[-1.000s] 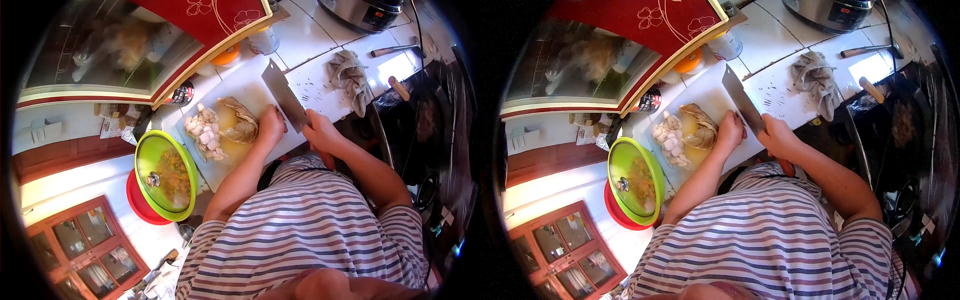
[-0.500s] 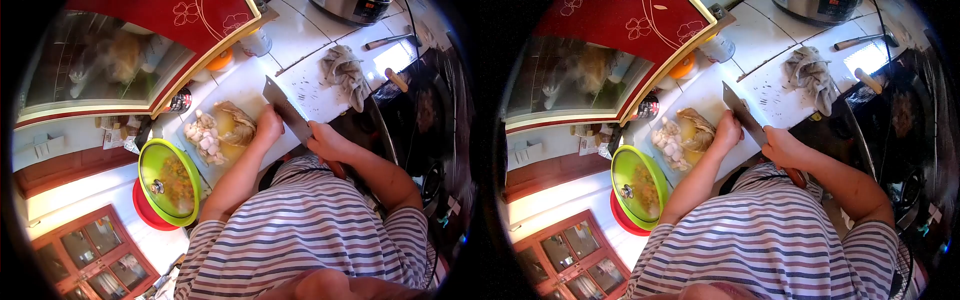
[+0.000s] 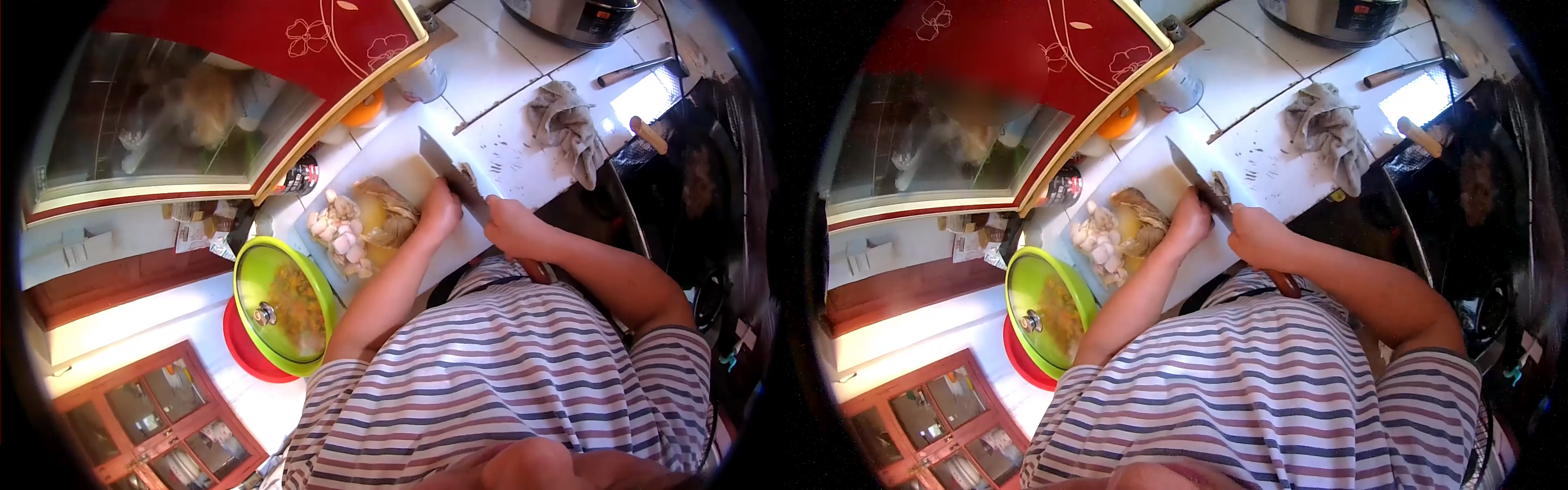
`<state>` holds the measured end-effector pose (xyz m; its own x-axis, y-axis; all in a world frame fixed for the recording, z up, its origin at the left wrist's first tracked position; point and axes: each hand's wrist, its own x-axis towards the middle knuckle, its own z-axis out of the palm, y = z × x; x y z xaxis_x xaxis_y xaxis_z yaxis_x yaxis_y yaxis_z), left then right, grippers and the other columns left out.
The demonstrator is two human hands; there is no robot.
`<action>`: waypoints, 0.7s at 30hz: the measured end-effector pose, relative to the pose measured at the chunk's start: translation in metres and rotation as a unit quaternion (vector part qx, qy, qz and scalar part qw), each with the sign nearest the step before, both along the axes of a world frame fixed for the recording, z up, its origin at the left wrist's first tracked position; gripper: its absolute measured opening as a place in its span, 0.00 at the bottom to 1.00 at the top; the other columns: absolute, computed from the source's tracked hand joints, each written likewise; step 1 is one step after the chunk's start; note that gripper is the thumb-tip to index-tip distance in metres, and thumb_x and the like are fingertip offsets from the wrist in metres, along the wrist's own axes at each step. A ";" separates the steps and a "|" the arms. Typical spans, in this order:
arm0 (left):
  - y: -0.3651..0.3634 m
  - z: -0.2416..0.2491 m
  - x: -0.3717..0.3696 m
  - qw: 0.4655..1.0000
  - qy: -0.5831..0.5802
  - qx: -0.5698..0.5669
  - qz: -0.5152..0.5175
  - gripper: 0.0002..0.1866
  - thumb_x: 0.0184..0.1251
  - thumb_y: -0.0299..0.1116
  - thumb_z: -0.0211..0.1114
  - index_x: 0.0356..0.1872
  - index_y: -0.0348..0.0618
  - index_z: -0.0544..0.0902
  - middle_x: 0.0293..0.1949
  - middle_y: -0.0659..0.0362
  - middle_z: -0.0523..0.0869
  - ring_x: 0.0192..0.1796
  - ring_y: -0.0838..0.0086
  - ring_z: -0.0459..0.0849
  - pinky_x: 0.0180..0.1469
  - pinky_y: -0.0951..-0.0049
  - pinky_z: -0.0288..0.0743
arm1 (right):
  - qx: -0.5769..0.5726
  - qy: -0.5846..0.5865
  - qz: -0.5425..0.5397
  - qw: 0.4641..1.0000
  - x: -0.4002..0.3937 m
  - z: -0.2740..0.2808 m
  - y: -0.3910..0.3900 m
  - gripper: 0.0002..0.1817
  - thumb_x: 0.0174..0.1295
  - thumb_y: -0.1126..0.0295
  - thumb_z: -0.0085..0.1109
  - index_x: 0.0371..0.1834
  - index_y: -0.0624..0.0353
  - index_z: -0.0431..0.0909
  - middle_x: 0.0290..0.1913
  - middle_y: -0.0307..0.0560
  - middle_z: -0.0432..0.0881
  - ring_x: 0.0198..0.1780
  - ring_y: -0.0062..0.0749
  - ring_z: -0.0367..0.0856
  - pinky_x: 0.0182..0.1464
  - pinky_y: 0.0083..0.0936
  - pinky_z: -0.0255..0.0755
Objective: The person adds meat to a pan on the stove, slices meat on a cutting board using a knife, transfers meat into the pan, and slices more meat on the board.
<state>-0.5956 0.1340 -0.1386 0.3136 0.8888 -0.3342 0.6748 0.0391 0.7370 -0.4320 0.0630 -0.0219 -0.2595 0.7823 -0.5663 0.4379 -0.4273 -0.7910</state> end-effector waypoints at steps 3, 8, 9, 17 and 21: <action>0.009 0.010 -0.001 0.991 -0.080 -0.087 0.056 0.13 0.56 0.22 0.45 0.42 0.28 0.72 0.37 0.36 0.79 0.42 0.47 0.79 0.45 0.56 0.72 | 0.123 -0.086 -0.004 0.989 -0.016 -0.018 -0.002 0.10 0.52 0.72 0.49 0.32 0.70 0.67 0.25 0.70 0.76 0.32 0.66 0.76 0.38 0.47 0.71; -0.004 0.051 0.012 0.994 -0.009 -0.035 0.106 0.13 0.57 0.23 0.45 0.41 0.29 0.73 0.35 0.38 0.80 0.39 0.49 0.80 0.41 0.58 0.73 | 0.061 -0.054 -0.014 0.997 -0.005 -0.008 0.000 0.10 0.54 0.73 0.47 0.32 0.72 0.66 0.23 0.67 0.76 0.22 0.55 0.78 0.26 0.42 0.73; -0.007 0.071 0.015 0.983 -0.022 -0.107 0.145 0.11 0.57 0.24 0.46 0.39 0.29 0.73 0.33 0.38 0.80 0.38 0.48 0.80 0.39 0.57 0.73 | 0.046 -0.030 -0.018 0.998 -0.004 -0.003 -0.001 0.09 0.55 0.73 0.46 0.32 0.72 0.65 0.22 0.66 0.76 0.19 0.51 0.78 0.23 0.40 0.73; -0.026 0.019 -0.001 0.983 -0.034 0.119 0.135 0.07 0.57 0.25 0.49 0.33 0.34 0.73 0.27 0.40 0.79 0.33 0.46 0.79 0.36 0.51 0.71 | 0.038 -0.060 0.047 0.996 0.000 0.010 -0.015 0.10 0.56 0.75 0.46 0.33 0.74 0.64 0.24 0.65 0.76 0.16 0.46 0.78 0.20 0.36 0.74; -0.034 0.033 0.003 0.976 0.074 0.181 0.094 0.07 0.54 0.25 0.52 0.34 0.36 0.73 0.28 0.41 0.80 0.34 0.45 0.79 0.37 0.49 0.71 | 0.006 -0.056 0.042 0.998 -0.001 0.009 -0.012 0.10 0.56 0.75 0.46 0.33 0.75 0.65 0.24 0.66 0.76 0.17 0.47 0.78 0.21 0.36 0.74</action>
<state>-0.5928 0.1005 -0.1053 0.1053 0.9943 -0.0172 0.7813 -0.0720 0.6199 -0.4332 0.0510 -0.0132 -0.2603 0.7676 -0.5857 0.5575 -0.3757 -0.7403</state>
